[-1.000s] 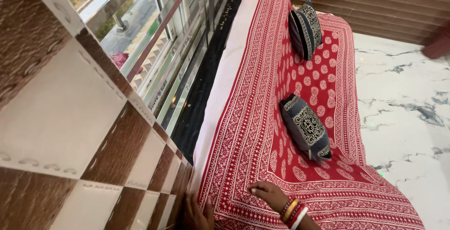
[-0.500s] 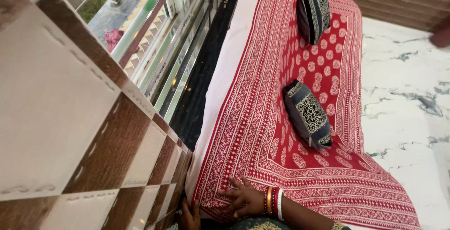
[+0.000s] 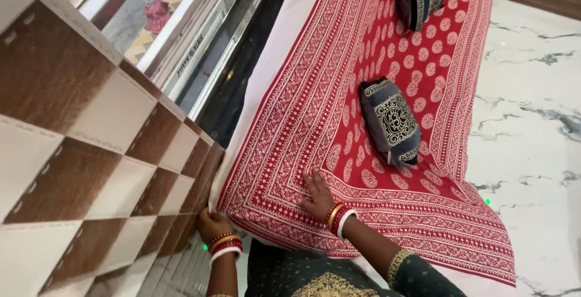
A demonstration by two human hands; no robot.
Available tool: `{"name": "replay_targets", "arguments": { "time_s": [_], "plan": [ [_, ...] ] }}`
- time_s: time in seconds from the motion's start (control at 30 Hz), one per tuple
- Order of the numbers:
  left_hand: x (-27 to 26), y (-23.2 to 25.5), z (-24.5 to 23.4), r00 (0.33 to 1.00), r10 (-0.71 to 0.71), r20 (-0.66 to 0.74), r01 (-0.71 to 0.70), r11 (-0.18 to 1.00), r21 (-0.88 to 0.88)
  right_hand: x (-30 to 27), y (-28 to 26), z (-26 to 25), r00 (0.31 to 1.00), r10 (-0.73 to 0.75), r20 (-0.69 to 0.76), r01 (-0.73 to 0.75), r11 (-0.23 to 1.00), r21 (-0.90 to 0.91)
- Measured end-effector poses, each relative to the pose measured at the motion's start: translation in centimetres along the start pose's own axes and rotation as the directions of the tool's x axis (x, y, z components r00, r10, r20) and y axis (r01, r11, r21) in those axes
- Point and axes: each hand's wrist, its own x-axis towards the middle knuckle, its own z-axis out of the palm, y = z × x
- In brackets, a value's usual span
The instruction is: The person smooths decorative red and yellow bedspreads over two beds and arranges several pillows and a bolster on them.
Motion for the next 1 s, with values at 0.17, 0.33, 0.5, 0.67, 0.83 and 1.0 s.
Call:
{"name": "replay_targets", "arguments": {
  "time_s": [0.17,0.33,0.5,0.67,0.83,1.0],
  "plan": [
    [-2.3,10.1,-1.6,0.996,0.034,-0.086,-0.068,0.9,-0.43,-8.6,-1.4,0.9,0.915,-0.167,0.367,0.24,0.957,-0.162],
    [-8.5,19.0,1.5,0.716,0.695,0.059,-0.683,0.716,-0.141,-12.6,0.4,1.4,0.814,-0.348,0.465,0.421,0.905,-0.059],
    [-8.3,17.9,4.5,0.685,0.687,0.24,-0.713,0.701,0.029,-15.4,3.6,-0.2,0.802,-0.482,0.354,0.294,0.833,0.468],
    [-7.1,16.9,1.5,0.712,0.693,0.114,-0.697,0.679,0.229,-12.7,4.2,-5.2,0.929,-0.136,0.343,0.061,0.974,0.22],
    [-1.7,20.7,0.8,0.8,0.225,0.556,-0.462,0.823,0.331,-5.1,2.1,-7.2,0.969,-0.246,-0.033,0.247,0.947,0.205],
    [2.4,18.3,2.0,0.826,0.473,0.305,-0.534,0.83,0.16,0.6,-3.1,-5.2,0.979,0.056,-0.195,-0.005,0.968,0.251]
  ]
}}
